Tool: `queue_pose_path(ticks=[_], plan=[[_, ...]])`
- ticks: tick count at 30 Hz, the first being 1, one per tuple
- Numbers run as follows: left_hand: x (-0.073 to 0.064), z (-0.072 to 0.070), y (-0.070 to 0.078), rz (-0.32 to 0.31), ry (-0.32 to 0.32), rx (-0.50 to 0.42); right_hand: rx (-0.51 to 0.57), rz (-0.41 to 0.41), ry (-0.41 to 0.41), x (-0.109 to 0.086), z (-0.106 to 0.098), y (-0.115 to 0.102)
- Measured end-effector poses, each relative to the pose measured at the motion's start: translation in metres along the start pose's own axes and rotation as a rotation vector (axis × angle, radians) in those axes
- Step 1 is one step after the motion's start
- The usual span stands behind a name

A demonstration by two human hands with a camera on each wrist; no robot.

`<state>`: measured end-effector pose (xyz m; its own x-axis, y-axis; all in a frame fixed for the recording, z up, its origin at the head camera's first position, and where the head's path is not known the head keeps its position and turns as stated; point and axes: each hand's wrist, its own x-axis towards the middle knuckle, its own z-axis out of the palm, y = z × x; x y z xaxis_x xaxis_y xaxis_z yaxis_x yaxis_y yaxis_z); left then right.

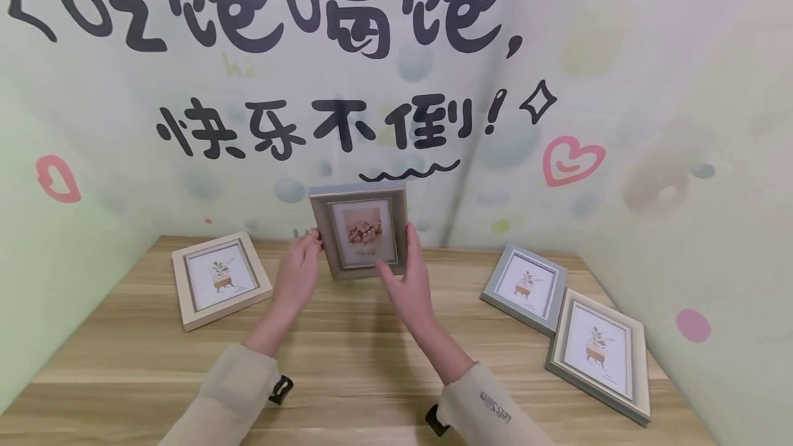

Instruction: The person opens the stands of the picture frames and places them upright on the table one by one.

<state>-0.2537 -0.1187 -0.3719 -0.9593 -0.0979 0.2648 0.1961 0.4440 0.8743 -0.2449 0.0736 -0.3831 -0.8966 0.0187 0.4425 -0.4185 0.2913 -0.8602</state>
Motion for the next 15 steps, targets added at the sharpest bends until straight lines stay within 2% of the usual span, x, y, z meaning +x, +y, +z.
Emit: queue_pose_path(ticks=[7,11,15], plan=[[0.018,0.013,-0.013,-0.038,-0.050,-0.027,0.085,0.102,-0.026,0.027,0.004,0.024],[0.026,0.019,-0.019,-0.066,-0.064,-0.004,0.053,0.161,-0.057,0.036,0.006,0.036],[0.032,0.021,-0.023,-0.116,-0.085,0.017,-0.026,0.208,-0.088,0.038,0.006,0.041]])
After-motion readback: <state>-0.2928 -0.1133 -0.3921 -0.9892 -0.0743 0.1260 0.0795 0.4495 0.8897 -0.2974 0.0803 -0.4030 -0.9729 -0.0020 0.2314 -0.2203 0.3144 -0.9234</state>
